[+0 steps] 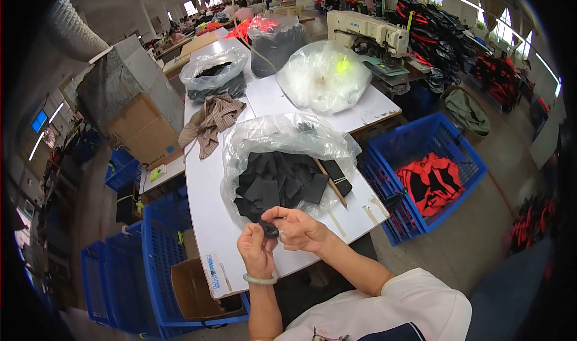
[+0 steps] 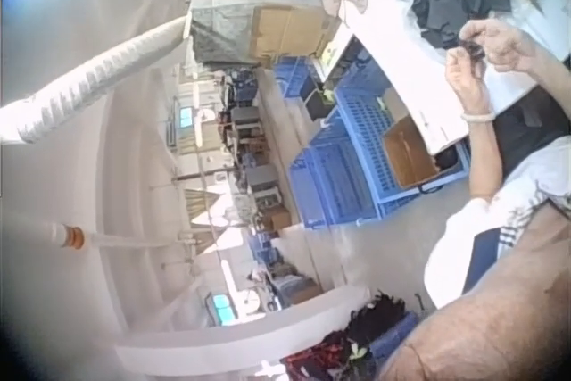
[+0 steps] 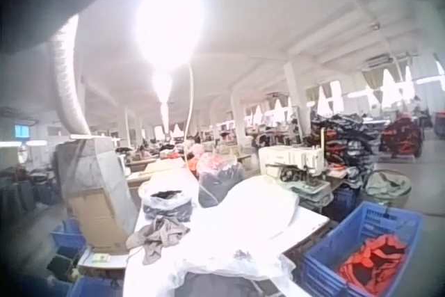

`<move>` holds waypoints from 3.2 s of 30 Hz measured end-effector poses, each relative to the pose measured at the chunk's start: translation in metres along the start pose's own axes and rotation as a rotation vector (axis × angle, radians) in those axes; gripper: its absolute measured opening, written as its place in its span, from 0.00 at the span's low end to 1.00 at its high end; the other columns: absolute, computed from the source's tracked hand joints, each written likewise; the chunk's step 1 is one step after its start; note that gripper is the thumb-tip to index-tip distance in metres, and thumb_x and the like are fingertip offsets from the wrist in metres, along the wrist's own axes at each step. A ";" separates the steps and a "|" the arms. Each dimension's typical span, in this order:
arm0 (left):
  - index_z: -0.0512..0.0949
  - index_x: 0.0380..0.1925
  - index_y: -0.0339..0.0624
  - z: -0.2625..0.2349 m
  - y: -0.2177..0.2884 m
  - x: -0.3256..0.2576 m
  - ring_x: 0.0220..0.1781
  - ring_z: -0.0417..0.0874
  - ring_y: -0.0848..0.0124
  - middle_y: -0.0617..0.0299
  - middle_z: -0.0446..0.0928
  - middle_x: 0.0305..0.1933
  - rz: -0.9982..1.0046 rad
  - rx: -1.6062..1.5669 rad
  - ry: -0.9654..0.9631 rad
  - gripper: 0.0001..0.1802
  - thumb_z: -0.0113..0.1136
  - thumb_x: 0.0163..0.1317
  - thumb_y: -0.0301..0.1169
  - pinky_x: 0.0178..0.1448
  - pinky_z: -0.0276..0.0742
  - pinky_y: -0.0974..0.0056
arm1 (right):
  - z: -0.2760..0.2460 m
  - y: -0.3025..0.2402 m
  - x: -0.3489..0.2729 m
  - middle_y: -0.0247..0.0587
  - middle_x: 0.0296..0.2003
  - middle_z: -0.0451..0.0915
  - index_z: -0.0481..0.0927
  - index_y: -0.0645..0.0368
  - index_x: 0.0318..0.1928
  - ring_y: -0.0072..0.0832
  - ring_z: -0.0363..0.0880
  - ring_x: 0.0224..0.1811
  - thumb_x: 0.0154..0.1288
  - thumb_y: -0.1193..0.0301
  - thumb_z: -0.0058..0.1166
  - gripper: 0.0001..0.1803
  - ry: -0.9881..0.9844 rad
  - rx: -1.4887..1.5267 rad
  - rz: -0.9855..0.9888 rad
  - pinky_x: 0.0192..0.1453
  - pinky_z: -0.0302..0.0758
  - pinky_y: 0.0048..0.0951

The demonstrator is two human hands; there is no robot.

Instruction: Applying adhesive strips to black fabric components and organizing them on a board and in crates.

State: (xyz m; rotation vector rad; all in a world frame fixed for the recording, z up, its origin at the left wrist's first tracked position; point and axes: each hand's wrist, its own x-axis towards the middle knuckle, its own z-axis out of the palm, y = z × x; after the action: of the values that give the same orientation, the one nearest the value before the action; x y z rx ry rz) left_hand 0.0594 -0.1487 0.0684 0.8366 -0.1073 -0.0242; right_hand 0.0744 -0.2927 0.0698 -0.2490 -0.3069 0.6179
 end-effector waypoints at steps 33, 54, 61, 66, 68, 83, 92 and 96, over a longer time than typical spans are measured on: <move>0.79 0.42 0.25 -0.006 0.024 -0.025 0.32 0.85 0.67 0.49 0.82 0.32 -0.032 0.552 -0.016 0.10 0.55 0.64 0.21 0.39 0.84 0.67 | 0.009 0.009 -0.014 0.31 0.25 0.77 0.73 0.68 0.53 0.10 0.68 0.18 0.56 0.80 0.62 0.23 0.388 -0.600 -0.159 0.20 0.62 0.12; 0.77 0.40 0.25 -0.001 0.018 -0.025 0.29 0.85 0.70 0.54 0.81 0.28 0.000 0.576 0.079 0.09 0.52 0.63 0.20 0.35 0.82 0.69 | 0.013 0.019 -0.020 0.38 0.30 0.79 0.70 0.63 0.41 0.18 0.78 0.30 0.58 0.83 0.59 0.13 0.442 -0.803 -0.270 0.33 0.77 0.20; 0.77 0.46 0.27 -0.022 0.000 -0.022 0.20 0.81 0.69 0.51 0.81 0.27 0.036 0.512 0.192 0.13 0.46 0.66 0.22 0.25 0.79 0.69 | 0.010 0.022 -0.012 0.41 0.36 0.80 0.80 0.65 0.36 0.29 0.80 0.33 0.52 0.83 0.62 0.09 0.570 -1.546 -0.855 0.36 0.77 0.25; 0.77 0.48 0.28 -0.015 0.001 -0.026 0.22 0.83 0.68 0.48 0.81 0.28 0.020 0.416 0.210 0.15 0.46 0.64 0.18 0.27 0.82 0.68 | 0.009 0.023 -0.006 0.42 0.41 0.79 0.83 0.63 0.41 0.34 0.76 0.39 0.48 0.79 0.66 0.16 0.598 -1.825 -0.750 0.40 0.74 0.30; 0.76 0.49 0.28 -0.009 -0.003 -0.026 0.23 0.83 0.68 0.48 0.81 0.29 0.044 0.424 0.214 0.15 0.47 0.64 0.19 0.28 0.83 0.68 | 0.001 0.027 -0.004 0.42 0.41 0.79 0.82 0.65 0.38 0.34 0.77 0.38 0.48 0.80 0.66 0.14 0.627 -1.780 -0.781 0.39 0.74 0.31; 0.77 0.48 0.30 -0.015 -0.008 -0.028 0.24 0.83 0.68 0.49 0.81 0.30 0.053 0.461 0.161 0.14 0.46 0.66 0.20 0.29 0.83 0.67 | -0.003 0.012 -0.006 0.49 0.53 0.75 0.80 0.64 0.28 0.29 0.75 0.52 0.55 0.76 0.63 0.05 0.573 -1.206 -0.359 0.53 0.72 0.27; 0.81 0.41 0.31 -0.031 0.015 -0.007 0.30 0.79 0.75 0.59 0.78 0.32 0.137 0.481 0.116 0.13 0.46 0.64 0.18 0.35 0.76 0.72 | -0.006 0.018 -0.015 0.45 0.41 0.81 0.81 0.65 0.26 0.20 0.76 0.41 0.62 0.70 0.60 0.11 0.494 -0.864 -0.238 0.45 0.71 0.21; 0.81 0.40 0.30 -0.040 0.019 -0.006 0.38 0.75 0.74 0.59 0.77 0.38 0.118 0.512 0.016 0.13 0.46 0.63 0.19 0.46 0.71 0.70 | 0.009 0.019 -0.018 0.34 0.20 0.79 0.81 0.62 0.35 0.14 0.71 0.18 0.70 0.65 0.52 0.12 0.340 -0.856 0.048 0.23 0.69 0.15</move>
State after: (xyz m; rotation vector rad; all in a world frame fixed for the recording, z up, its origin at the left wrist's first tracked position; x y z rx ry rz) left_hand 0.0569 -0.1054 0.0553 1.3404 -0.1508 0.1253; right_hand 0.0467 -0.2871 0.0685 -1.1728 -0.2206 0.4505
